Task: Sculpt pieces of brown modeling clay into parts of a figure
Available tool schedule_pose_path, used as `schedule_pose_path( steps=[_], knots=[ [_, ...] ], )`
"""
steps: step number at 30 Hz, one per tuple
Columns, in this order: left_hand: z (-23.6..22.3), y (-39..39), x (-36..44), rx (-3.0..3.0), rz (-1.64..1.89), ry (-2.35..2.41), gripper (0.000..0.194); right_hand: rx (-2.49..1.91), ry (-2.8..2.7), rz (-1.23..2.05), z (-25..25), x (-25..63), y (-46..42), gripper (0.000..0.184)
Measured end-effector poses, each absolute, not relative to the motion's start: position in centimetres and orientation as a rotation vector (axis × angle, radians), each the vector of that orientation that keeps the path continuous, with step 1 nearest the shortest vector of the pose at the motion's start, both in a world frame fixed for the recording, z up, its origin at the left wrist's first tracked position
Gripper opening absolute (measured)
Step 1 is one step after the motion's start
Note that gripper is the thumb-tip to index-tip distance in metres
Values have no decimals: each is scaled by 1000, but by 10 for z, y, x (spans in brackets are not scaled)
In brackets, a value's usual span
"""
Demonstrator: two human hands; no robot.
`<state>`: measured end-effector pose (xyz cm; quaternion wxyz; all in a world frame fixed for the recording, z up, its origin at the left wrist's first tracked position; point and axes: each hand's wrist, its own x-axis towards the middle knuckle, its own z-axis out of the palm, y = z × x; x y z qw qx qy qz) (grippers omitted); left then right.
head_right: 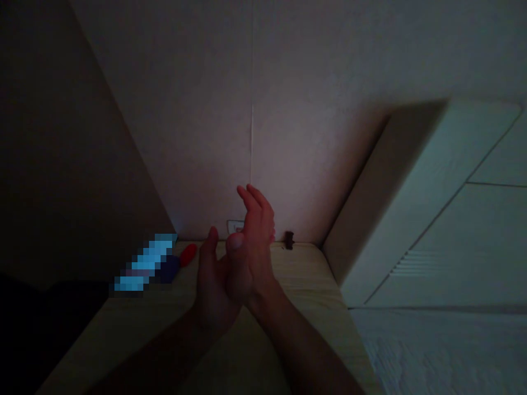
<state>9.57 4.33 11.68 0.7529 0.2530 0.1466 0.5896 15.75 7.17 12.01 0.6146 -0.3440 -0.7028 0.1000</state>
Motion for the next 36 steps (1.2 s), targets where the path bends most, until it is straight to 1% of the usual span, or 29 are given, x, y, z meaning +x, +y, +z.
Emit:
schedule_pose_path(
  steps=[3, 5, 7, 10, 13, 15, 17, 25, 28, 32, 34, 36],
  knots=[
    [117, 49, 93, 421, 1206, 322, 65, -754, -1489, 394, 116, 161, 84, 63],
    [121, 53, 90, 326, 1120, 318, 69, -758, -1390, 501, 116, 167, 92, 63],
    [123, 56, 87, 265, 1072, 324, 70, -752, -1337, 466, 117, 172, 95, 62],
    [122, 57, 85, 260, 1087, 316, 70, -778, -1407, 313, 122, 175, 89, 56],
    [117, 56, 87, 353, 1154, 268, 69, -822, -1621, 194, 126, 169, 77, 66],
    [115, 54, 89, 435, 1220, 244, 65, -835, -1776, 148, 126, 162, 71, 76],
    [116, 52, 91, 485, 1292, 249, 61, -846, -1860, 128, 125, 156, 68, 81],
    [119, 46, 93, 536, 1394, 253, 57, -784, -1835, 94, 127, 154, 65, 83],
    [119, 46, 92, 512, 1376, 263, 60, -743, -1790, 184, 126, 154, 66, 80],
    [126, 47, 91, 455, 1244, 302, 67, -666, -1521, 566, 123, 155, 78, 66],
    [131, 49, 90, 408, 1193, 318, 69, -664, -1391, 732, 122, 157, 85, 64],
    [134, 50, 89, 371, 1177, 336, 70, -692, -1330, 767, 121, 159, 90, 64]
  ],
)
